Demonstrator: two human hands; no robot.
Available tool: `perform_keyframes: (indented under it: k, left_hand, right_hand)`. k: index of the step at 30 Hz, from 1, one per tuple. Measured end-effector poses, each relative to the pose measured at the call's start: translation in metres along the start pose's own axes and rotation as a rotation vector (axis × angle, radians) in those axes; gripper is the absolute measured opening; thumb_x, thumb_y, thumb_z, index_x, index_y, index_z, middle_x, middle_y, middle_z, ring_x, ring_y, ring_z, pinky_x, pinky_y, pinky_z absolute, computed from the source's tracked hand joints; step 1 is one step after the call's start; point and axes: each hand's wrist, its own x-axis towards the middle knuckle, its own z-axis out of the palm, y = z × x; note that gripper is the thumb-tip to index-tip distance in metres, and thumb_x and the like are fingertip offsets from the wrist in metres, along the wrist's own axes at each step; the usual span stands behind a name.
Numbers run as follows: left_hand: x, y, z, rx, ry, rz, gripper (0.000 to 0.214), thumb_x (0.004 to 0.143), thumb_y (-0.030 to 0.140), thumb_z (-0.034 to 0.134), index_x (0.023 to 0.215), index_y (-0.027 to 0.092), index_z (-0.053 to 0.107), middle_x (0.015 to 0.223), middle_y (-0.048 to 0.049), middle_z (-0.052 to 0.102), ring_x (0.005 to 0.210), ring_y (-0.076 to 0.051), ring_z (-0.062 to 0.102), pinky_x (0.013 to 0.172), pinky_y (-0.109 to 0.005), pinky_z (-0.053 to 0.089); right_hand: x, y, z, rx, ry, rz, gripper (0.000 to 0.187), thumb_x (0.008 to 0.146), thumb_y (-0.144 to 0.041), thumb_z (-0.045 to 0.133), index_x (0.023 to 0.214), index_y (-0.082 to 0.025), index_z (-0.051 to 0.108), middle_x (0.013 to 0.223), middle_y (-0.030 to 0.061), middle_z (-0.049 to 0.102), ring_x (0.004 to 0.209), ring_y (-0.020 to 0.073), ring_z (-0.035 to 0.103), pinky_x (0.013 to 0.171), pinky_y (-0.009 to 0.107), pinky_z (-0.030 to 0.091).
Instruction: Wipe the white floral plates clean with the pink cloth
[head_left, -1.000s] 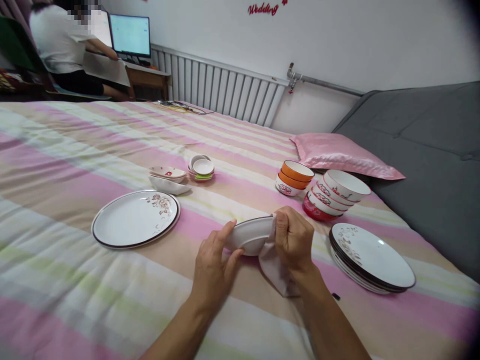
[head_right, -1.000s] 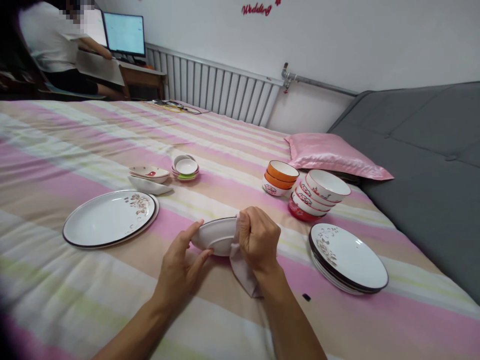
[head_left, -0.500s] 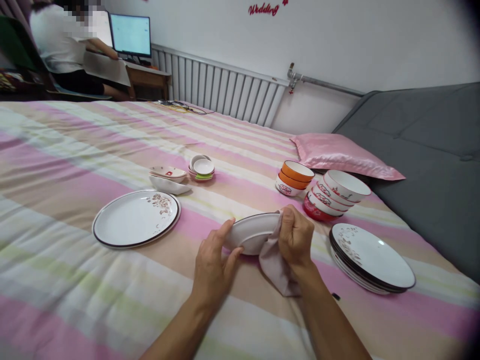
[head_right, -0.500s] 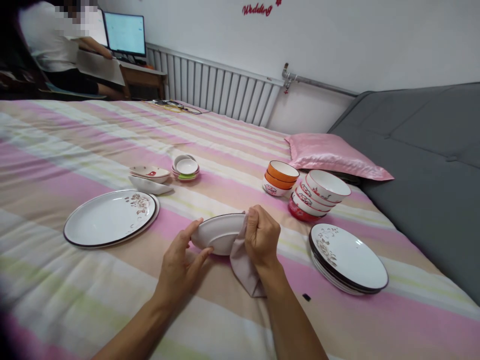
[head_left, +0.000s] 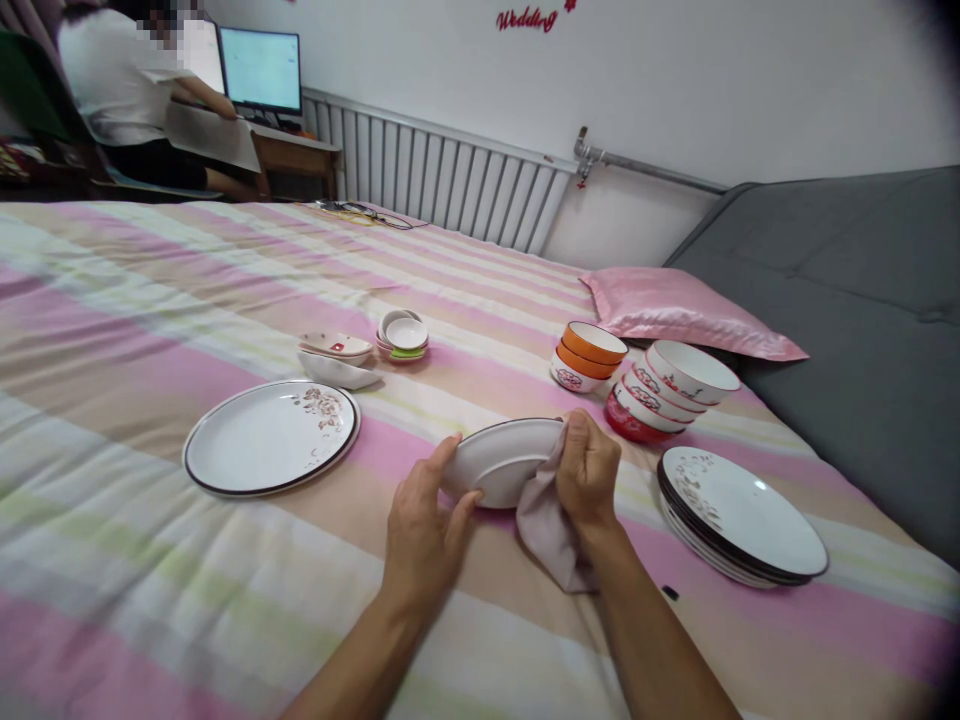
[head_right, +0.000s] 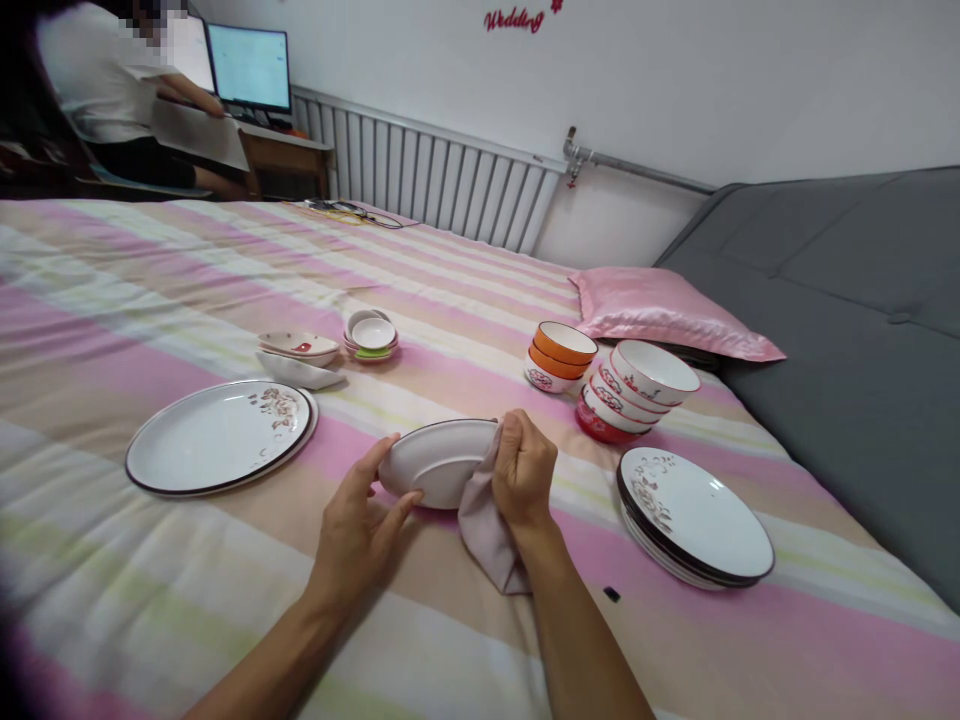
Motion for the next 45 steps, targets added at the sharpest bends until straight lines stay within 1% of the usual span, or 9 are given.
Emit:
perform_keyframes:
  k: [9, 16, 20, 25, 30, 33, 38, 42, 45]
  left_hand:
    - [0.001, 0.000, 0.000, -0.021, 0.011, -0.062, 0.052, 0.081, 0.027, 0.058, 0.130, 0.027, 0.040, 0.114, -0.0069, 0.060, 0.095, -0.021, 0.058, 0.079, -0.035, 0.047]
    - [0.002, -0.002, -0.001, -0.059, -0.002, -0.166, 0.053, 0.080, 0.029, 0.059, 0.130, 0.026, 0.041, 0.114, -0.0074, 0.059, 0.085, -0.018, 0.060, 0.069, -0.030, 0.049]
    - [0.003, -0.002, -0.002, -0.063, 0.009, -0.203, 0.054, 0.079, 0.030, 0.059, 0.130, 0.025, 0.042, 0.107, -0.0070, 0.062, 0.076, -0.016, 0.060, 0.066, -0.029, 0.049]
    - [0.004, -0.004, -0.003, -0.075, 0.030, -0.217, 0.054, 0.078, 0.031, 0.058, 0.129, 0.024, 0.043, 0.099, -0.0061, 0.064, 0.076, -0.017, 0.060, 0.069, -0.031, 0.049]
    - [0.006, -0.004, -0.004, -0.105, 0.029, -0.262, 0.053, 0.078, 0.032, 0.058, 0.128, 0.023, 0.043, 0.098, -0.0067, 0.063, 0.079, -0.018, 0.060, 0.072, -0.033, 0.048]
    - [0.006, -0.004, -0.005, -0.125, 0.015, -0.310, 0.054, 0.078, 0.034, 0.058, 0.129, 0.023, 0.042, 0.098, -0.0070, 0.062, 0.079, -0.018, 0.059, 0.071, -0.032, 0.048]
    - [0.006, -0.007, -0.007, -0.158, 0.013, -0.344, 0.056, 0.078, 0.037, 0.059, 0.129, 0.023, 0.040, 0.095, -0.0046, 0.060, 0.073, -0.015, 0.056, 0.065, -0.029, 0.046]
    - [0.006, -0.006, -0.007, -0.157, 0.008, -0.358, 0.056, 0.078, 0.036, 0.058, 0.128, 0.024, 0.039, 0.093, -0.0032, 0.059, 0.069, -0.014, 0.053, 0.062, -0.028, 0.045]
    - [0.006, -0.004, -0.008, -0.134, 0.025, -0.363, 0.055, 0.076, 0.035, 0.060, 0.126, 0.023, 0.041, 0.091, -0.0029, 0.059, 0.071, -0.015, 0.053, 0.067, -0.030, 0.046]
  right_hand:
    - [0.000, 0.004, 0.002, 0.032, -0.016, 0.067, 0.035, 0.095, -0.030, 0.028, 0.061, -0.022, 0.033, 0.053, -0.0058, 0.032, 0.048, 0.0104, 0.034, 0.050, 0.024, 0.028]
    - [-0.005, 0.014, 0.009, 0.114, -0.020, 0.183, 0.040, 0.095, -0.040, 0.026, 0.060, -0.022, 0.033, 0.053, -0.0060, 0.031, 0.049, 0.0104, 0.033, 0.049, 0.025, 0.026]
    - [-0.006, 0.017, 0.012, 0.146, -0.025, 0.237, 0.042, 0.095, -0.043, 0.026, 0.060, -0.021, 0.033, 0.053, -0.0061, 0.032, 0.049, 0.0102, 0.034, 0.050, 0.025, 0.026]
    - [-0.008, 0.018, 0.015, 0.176, -0.042, 0.267, 0.042, 0.094, -0.045, 0.027, 0.060, -0.021, 0.033, 0.052, -0.0066, 0.031, 0.049, 0.0097, 0.034, 0.050, 0.025, 0.026]
    - [-0.009, 0.019, 0.017, 0.208, -0.065, 0.287, 0.041, 0.094, -0.045, 0.028, 0.062, -0.021, 0.035, 0.055, -0.0059, 0.034, 0.052, 0.0101, 0.035, 0.051, 0.024, 0.028]
    - [-0.006, 0.016, 0.013, 0.251, -0.120, 0.272, 0.038, 0.094, -0.043, 0.029, 0.064, -0.021, 0.037, 0.058, -0.0051, 0.035, 0.055, 0.0110, 0.036, 0.054, 0.024, 0.031]
    - [-0.001, 0.007, 0.003, 0.400, -0.298, 0.246, 0.028, 0.092, -0.037, 0.033, 0.069, -0.021, 0.038, 0.064, -0.0035, 0.038, 0.061, 0.0127, 0.038, 0.058, 0.025, 0.033]
    - [0.002, 0.005, 0.000, 0.497, -0.351, 0.301, 0.020, 0.088, -0.031, 0.038, 0.071, -0.021, 0.040, 0.066, -0.0040, 0.039, 0.063, 0.0121, 0.039, 0.059, 0.024, 0.033]
    - [0.003, 0.004, -0.001, 0.563, -0.373, 0.323, 0.017, 0.086, -0.030, 0.040, 0.072, -0.020, 0.044, 0.068, -0.0039, 0.040, 0.064, 0.0117, 0.039, 0.060, 0.023, 0.034]
